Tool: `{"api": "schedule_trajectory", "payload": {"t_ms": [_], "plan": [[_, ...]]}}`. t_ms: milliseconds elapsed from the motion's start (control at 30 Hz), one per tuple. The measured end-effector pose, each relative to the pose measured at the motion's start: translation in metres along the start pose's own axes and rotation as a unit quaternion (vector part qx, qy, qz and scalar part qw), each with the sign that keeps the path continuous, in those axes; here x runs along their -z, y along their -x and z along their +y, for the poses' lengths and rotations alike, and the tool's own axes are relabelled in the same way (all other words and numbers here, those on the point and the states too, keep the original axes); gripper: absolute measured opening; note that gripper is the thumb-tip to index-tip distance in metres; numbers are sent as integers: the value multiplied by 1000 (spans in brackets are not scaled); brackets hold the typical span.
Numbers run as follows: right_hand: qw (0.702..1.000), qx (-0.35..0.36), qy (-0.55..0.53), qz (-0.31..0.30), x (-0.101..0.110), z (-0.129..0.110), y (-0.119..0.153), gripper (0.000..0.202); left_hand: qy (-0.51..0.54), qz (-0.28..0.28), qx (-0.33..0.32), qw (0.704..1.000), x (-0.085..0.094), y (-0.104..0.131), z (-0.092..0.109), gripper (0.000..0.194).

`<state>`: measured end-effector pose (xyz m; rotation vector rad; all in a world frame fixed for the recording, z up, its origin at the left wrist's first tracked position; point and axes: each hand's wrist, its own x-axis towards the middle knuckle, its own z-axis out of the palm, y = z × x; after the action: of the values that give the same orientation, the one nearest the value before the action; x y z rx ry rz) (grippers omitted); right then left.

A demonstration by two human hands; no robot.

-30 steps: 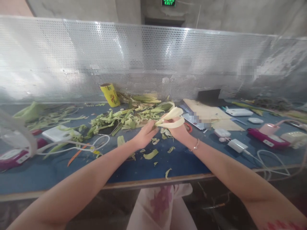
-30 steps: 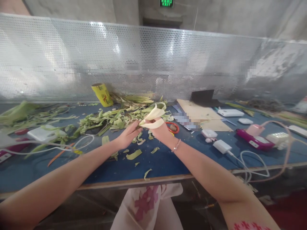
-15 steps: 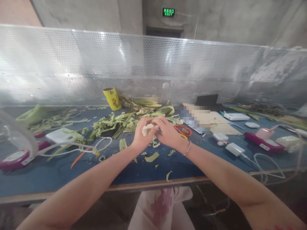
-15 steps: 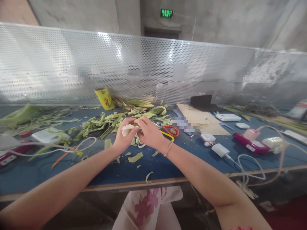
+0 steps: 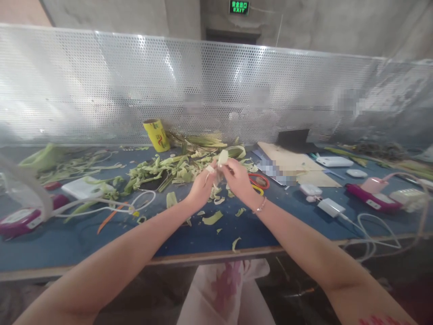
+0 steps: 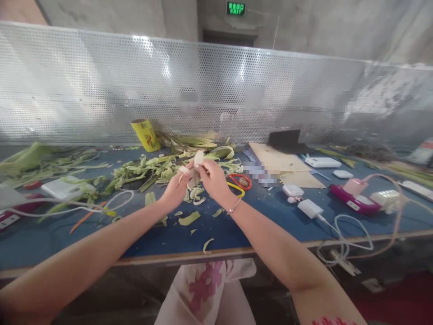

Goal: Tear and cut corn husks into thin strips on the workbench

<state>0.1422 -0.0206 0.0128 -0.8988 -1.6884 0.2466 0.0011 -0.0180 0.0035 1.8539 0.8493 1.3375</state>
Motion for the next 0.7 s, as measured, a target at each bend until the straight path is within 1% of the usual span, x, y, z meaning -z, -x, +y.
{"api": "schedule_trajectory", "payload": {"t_ms": [67, 100, 200, 267, 300, 367, 467, 500, 567, 600, 633, 667, 700], "plan": [[992, -84, -79, 46, 3, 2, -3, 21, 77, 7, 48, 996, -1, -1, -3, 59], [981, -127, -130, 69, 5, 4, -5, 21, 125, 12, 71, 989, -1, -2, -4, 59], [925, -229, -268, 142, 12, 14, -10, 19, 261, 39, 120, 957, 1, -6, -3, 55], [891, -264, -320, 185, 17, 20, -12, 18, 318, 60, 135, 937, 2, -9, 1, 48], [879, -273, -339, 195, 19, 23, -13, 18, 335, 68, 139, 929, 3, -10, 3, 46], [867, -282, -362, 194, 21, 30, -13, 19, 347, 77, 144, 924, 5, -11, 7, 42], [865, -301, -363, 171, 19, 41, -16, 20, 330, 73, 145, 930, 7, -12, 8, 41], [865, -312, -353, 173, 19, 43, -17, 20, 323, 74, 144, 932, 7, -12, 7, 42], [870, -322, -309, 208, 21, 42, -19, 21, 311, 85, 149, 935, 7, -13, 5, 42], [881, -307, -275, 234, 24, 36, -19, 23, 307, 99, 154, 934, 8, -13, 4, 41], [896, -276, -233, 257, 29, 27, -16, 25, 305, 116, 158, 932, 8, -14, 2, 41], [924, -207, -196, 256, 36, 14, -11, 24, 302, 133, 160, 930, 9, -15, 0, 40], [949, -126, -168, 234, 43, -1, -4, 17, 300, 147, 159, 929, 10, -16, -2, 40]]}}
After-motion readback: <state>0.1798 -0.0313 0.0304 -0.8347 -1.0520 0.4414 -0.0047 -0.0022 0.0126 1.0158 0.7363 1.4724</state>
